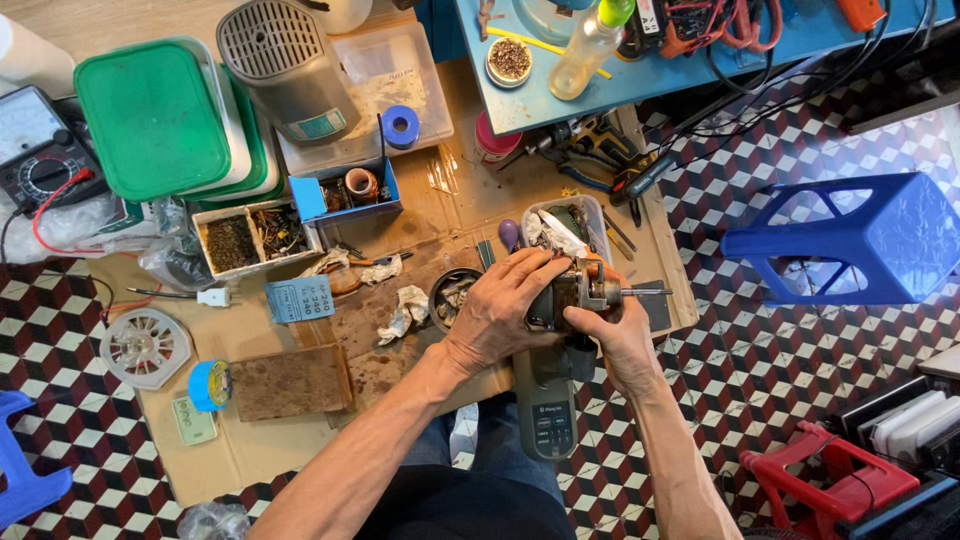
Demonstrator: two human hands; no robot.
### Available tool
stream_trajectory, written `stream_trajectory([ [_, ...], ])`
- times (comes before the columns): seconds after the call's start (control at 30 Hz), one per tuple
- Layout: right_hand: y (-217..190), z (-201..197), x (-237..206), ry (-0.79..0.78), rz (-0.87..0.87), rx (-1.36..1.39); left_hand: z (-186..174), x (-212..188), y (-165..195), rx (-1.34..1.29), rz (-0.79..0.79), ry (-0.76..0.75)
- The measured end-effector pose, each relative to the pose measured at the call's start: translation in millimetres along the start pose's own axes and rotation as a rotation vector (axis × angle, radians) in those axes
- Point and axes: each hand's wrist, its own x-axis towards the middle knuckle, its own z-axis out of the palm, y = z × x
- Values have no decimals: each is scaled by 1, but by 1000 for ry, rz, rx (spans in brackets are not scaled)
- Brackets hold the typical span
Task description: The person uses a power drill with a hole saw bit to grind the surface of a cylindrical metal part. They then wipe the part with a cloth, apply liquid from a bottle, and insert the part into a motor housing, rotating it to test the fit.
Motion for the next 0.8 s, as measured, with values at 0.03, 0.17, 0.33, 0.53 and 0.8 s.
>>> stream_trajectory([
  [0.03,-2,-2,0,-8,13,-11,0,2,2,-5,-1,18],
  [0.17,-16,-8,1,-29,69,-106,-4,9,11,-24,-18,53],
  [0.33,-47,-5,-1,-120,64,-134,-15,18,27,-50,-59,95],
  [0.53,-98,4,-3,-263,-19,-59,-33,42,48,4,-46,198],
  [0.8,-113,26,8,-241,-70,168,-65,68,65,-35,-45,307],
])
